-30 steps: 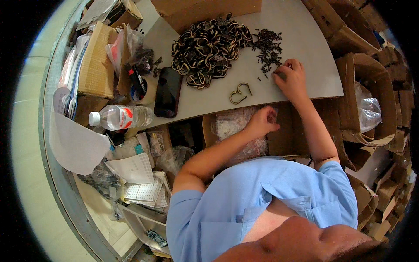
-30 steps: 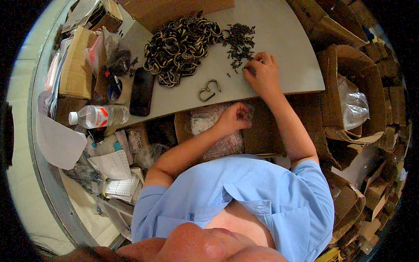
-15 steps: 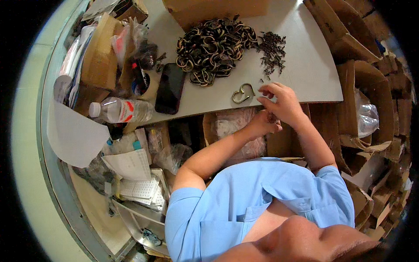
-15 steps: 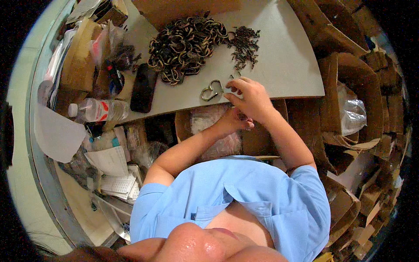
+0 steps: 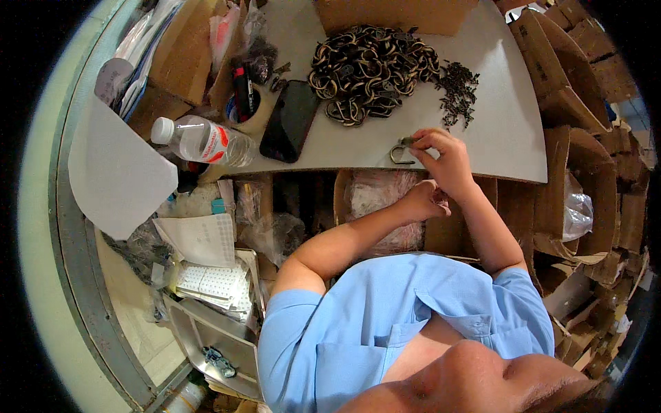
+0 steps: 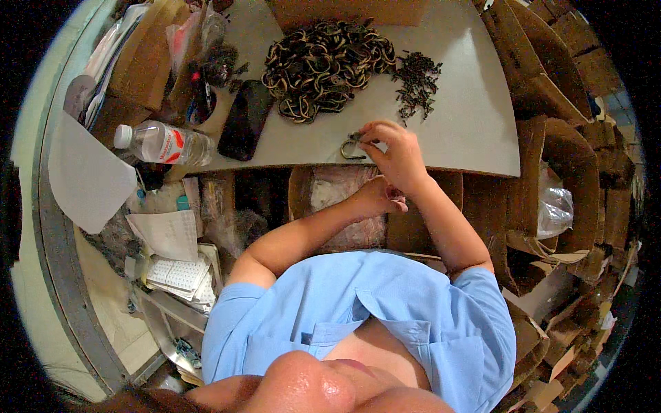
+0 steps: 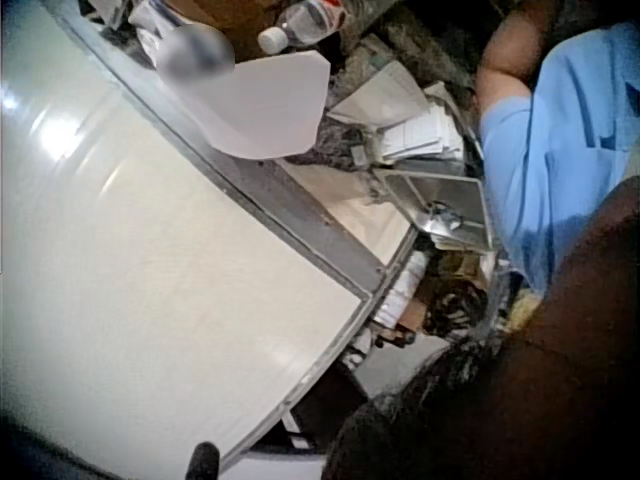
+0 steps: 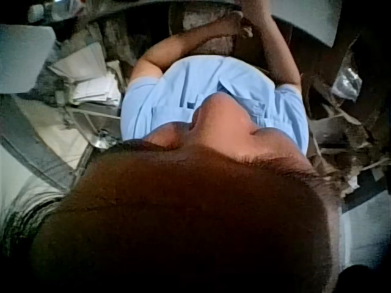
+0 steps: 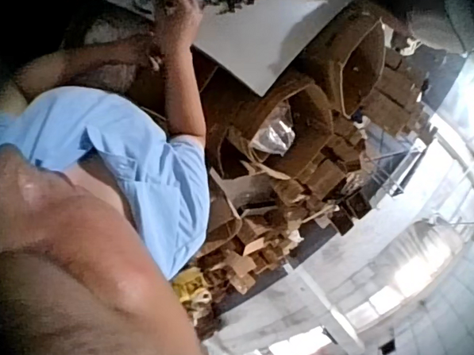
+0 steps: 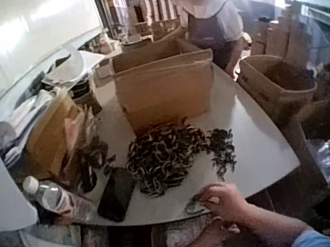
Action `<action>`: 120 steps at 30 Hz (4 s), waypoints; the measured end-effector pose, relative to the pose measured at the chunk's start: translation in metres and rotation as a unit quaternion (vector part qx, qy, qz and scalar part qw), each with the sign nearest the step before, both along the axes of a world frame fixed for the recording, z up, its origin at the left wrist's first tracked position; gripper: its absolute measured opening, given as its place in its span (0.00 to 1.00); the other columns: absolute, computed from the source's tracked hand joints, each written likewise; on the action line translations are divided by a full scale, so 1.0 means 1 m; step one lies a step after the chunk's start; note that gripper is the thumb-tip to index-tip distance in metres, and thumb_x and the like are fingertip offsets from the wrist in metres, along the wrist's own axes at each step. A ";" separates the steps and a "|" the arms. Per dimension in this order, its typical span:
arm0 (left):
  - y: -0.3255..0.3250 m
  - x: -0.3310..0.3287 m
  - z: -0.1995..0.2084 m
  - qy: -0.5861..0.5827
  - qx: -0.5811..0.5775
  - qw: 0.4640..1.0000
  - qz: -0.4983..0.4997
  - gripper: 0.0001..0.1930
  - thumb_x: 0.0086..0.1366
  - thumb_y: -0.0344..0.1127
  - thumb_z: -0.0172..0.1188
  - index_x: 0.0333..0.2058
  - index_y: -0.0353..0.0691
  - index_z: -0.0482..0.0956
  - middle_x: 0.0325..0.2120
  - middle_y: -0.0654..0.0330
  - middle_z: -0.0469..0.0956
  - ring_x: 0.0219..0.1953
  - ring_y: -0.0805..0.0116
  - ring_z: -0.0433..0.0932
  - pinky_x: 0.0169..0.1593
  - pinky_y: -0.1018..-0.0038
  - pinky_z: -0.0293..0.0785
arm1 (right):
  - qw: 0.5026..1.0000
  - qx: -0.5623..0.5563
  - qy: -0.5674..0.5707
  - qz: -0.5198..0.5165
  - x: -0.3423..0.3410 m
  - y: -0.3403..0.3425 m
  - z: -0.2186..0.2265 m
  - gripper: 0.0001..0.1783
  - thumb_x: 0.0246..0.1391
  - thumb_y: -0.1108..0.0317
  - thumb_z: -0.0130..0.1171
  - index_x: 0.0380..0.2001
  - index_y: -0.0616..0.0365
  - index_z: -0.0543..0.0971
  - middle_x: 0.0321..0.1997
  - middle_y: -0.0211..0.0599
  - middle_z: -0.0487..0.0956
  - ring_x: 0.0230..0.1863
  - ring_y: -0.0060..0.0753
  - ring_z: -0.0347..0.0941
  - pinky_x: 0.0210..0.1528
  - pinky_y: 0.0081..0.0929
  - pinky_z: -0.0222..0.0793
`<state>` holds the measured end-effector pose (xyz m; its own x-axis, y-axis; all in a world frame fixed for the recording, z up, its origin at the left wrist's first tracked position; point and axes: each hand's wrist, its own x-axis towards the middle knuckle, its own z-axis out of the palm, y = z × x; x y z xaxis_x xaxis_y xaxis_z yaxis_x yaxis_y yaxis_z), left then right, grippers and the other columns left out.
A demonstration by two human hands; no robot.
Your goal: The person empties a bag of metal hardware onto a table and then places small metal pieces into individual small plastic bags.
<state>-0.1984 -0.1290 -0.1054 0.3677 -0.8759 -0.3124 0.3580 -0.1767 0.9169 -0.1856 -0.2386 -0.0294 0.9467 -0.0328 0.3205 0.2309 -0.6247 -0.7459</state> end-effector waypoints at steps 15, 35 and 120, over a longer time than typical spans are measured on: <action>0.007 0.009 0.035 -0.004 0.004 1.000 0.009 0.23 0.46 0.31 0.66 0.42 0.35 0.68 0.35 0.59 0.75 0.37 0.72 0.75 0.40 0.76 0.71 | 0.984 0.114 0.127 0.041 -0.052 -0.048 0.033 0.09 0.41 0.81 0.60 0.30 0.64 0.77 0.29 0.36 0.78 0.31 0.26 0.74 0.35 0.23 0.69; 0.017 0.006 0.058 -0.248 -0.076 0.966 0.000 0.35 0.52 0.24 0.62 0.58 0.36 0.56 0.48 0.55 0.71 0.49 0.63 0.73 0.53 0.72 0.68 | 0.983 -0.146 0.046 0.105 -0.086 -0.037 0.043 0.08 0.37 0.75 0.65 0.27 0.57 0.81 0.47 0.40 0.69 0.49 0.44 0.65 0.50 0.36 0.67; -0.024 -0.027 -0.052 -0.656 0.136 0.687 -0.281 0.09 0.55 0.30 0.54 0.32 0.32 0.78 0.48 0.49 0.67 0.53 0.51 0.65 0.45 0.65 0.76 | 0.974 0.153 0.081 -0.147 -0.128 -0.080 -0.011 0.09 0.48 0.69 0.60 0.28 0.64 0.74 0.28 0.42 0.73 0.31 0.38 0.70 0.34 0.29 0.68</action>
